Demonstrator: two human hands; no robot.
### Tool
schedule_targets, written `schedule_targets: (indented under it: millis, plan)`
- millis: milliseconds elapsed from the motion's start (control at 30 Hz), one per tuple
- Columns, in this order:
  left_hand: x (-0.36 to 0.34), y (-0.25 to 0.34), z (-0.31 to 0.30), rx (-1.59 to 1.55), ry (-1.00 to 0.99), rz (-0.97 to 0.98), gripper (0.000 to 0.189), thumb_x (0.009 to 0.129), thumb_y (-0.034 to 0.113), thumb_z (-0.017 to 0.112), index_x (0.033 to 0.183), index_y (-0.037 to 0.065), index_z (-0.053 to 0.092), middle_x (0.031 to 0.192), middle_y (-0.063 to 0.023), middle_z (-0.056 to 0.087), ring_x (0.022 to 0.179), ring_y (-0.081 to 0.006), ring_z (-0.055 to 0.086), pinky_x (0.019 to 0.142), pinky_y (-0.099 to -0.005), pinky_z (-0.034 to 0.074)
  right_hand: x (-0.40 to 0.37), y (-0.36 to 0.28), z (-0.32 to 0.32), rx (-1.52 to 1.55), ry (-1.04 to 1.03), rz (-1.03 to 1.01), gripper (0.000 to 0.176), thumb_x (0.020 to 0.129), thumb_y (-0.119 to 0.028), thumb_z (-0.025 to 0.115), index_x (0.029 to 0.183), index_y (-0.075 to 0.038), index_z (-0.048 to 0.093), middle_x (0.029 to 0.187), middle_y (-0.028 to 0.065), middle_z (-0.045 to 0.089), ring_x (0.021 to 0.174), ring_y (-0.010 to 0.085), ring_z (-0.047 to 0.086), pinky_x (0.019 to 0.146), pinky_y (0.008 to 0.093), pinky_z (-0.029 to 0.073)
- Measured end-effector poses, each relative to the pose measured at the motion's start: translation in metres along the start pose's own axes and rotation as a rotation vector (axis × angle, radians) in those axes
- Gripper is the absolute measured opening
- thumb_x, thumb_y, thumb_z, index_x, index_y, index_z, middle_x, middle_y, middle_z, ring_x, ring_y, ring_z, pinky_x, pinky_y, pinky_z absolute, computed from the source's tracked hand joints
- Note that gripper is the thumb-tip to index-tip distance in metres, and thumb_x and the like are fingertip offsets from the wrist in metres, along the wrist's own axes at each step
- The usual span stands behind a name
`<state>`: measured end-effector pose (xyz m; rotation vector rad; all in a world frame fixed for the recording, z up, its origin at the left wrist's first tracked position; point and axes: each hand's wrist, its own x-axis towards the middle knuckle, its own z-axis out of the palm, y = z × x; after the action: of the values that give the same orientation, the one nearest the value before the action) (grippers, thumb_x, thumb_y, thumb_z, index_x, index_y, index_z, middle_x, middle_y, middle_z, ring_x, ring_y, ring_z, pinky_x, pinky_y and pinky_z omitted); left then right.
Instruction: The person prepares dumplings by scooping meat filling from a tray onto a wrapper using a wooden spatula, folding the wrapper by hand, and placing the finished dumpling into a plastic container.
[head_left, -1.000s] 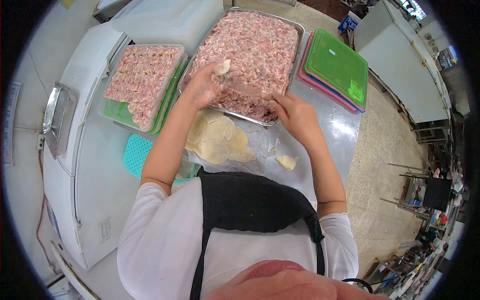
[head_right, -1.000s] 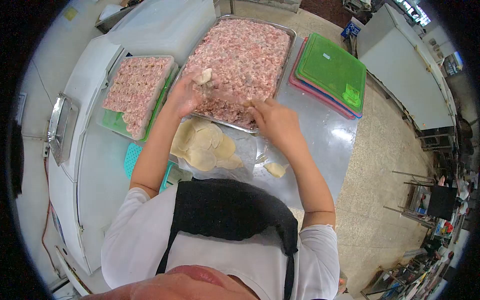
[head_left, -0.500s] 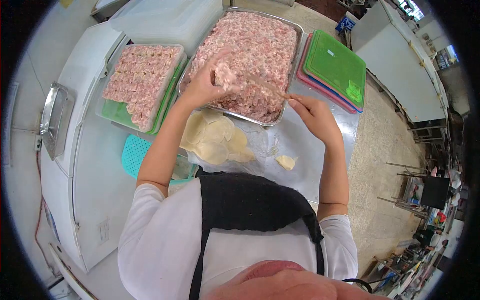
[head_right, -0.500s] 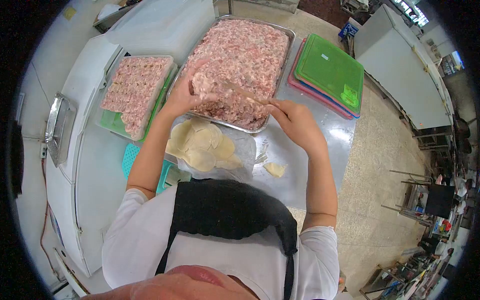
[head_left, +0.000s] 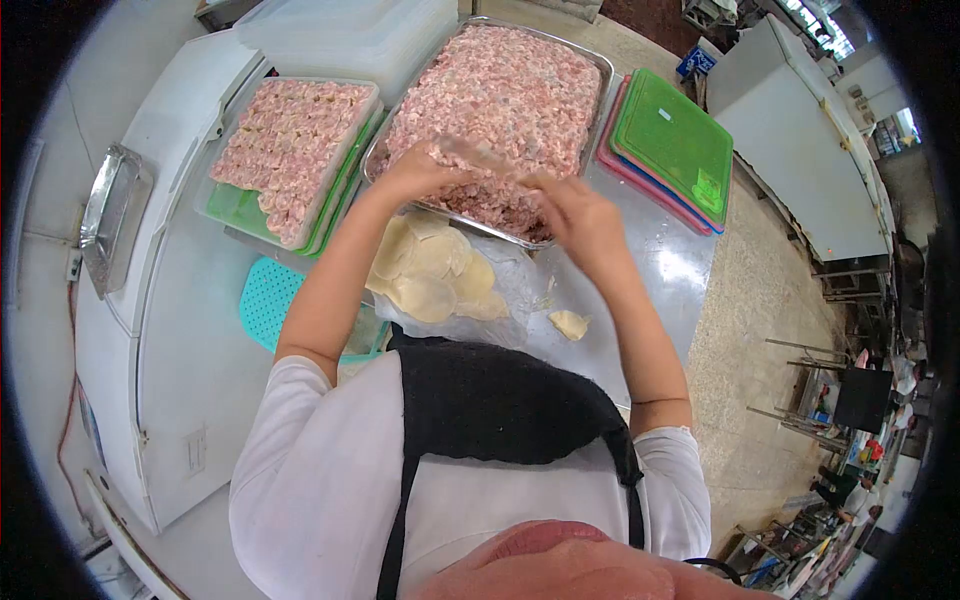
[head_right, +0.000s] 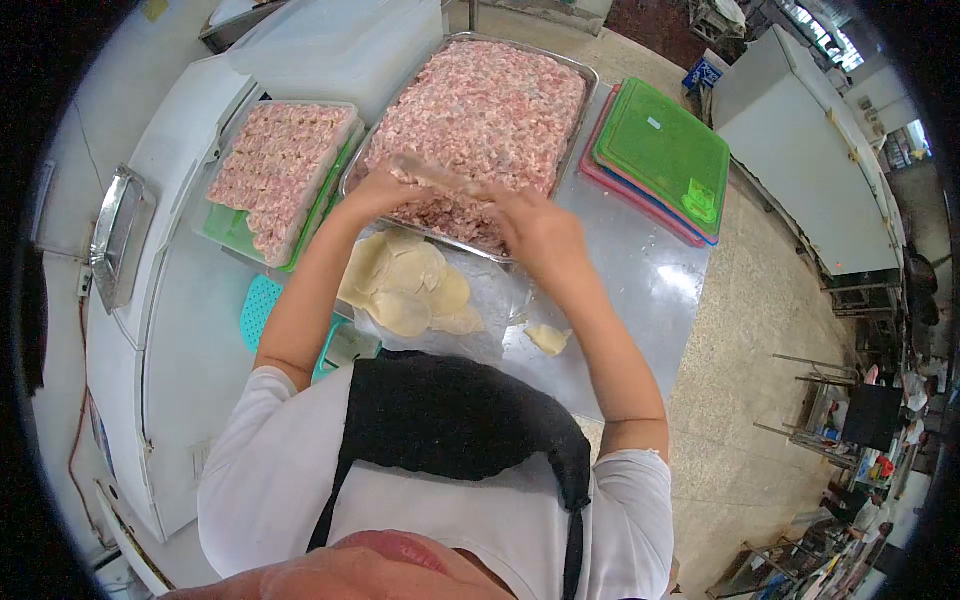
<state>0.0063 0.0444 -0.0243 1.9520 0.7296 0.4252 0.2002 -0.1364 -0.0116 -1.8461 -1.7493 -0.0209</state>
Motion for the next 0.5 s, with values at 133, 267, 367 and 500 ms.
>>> schedule_targets:
  millis: [133, 267, 367, 500]
  plan:
    - [-0.011, 0.005, -0.004, 0.091, -0.098, -0.186, 0.064, 0.071, 0.038, 0.079, 0.119, 0.001, 0.057, 0.117, -0.0182, 0.060, 0.110, -0.0203, 0.056, 0.094, -0.0340, 0.043, -0.002, 0.035, 0.026, -0.112, -0.218, 0.071, 0.027, 0.088, -0.024, 0.059, 0.112, -0.013, 0.065, 0.084, 0.0143, 0.065, 0.083, 0.0347, 0.063, 0.071, 0.0457, 0.049]
    - [-0.028, 0.011, -0.015, 0.108, 0.126, 0.251, 0.057, 0.072, 0.032, 0.079, 0.118, 0.007, 0.058, 0.112, -0.0119, 0.064, 0.100, -0.0229, 0.060, 0.090, -0.0359, 0.045, -0.008, 0.025, -0.014, -0.166, -0.265, 0.205, 0.028, 0.090, -0.028, 0.056, 0.110, -0.011, 0.067, 0.090, 0.0168, 0.067, 0.085, 0.0355, 0.063, 0.072, 0.0464, 0.049]
    - [-0.029, 0.020, -0.022, 0.013, 0.089, 0.370, 0.051, 0.072, 0.026, 0.078, 0.116, 0.011, 0.059, 0.108, -0.0084, 0.066, 0.098, -0.0245, 0.062, 0.090, -0.0376, 0.045, -0.009, -0.018, -0.043, 0.082, -0.160, 0.208, 0.030, 0.090, -0.031, 0.058, 0.112, -0.012, 0.067, 0.093, 0.0191, 0.066, 0.086, 0.0357, 0.064, 0.073, 0.0437, 0.049]
    - [-0.019, 0.016, -0.040, 0.056, -0.292, 0.417, 0.049, 0.071, 0.024, 0.077, 0.115, 0.013, 0.060, 0.105, -0.0098, 0.067, 0.103, -0.0255, 0.061, 0.093, -0.0394, 0.044, -0.013, -0.053, -0.020, 0.381, -0.208, 0.125, 0.030, 0.090, -0.029, 0.060, 0.112, -0.009, 0.066, 0.097, 0.0190, 0.066, 0.086, 0.0329, 0.065, 0.075, 0.0377, 0.050]
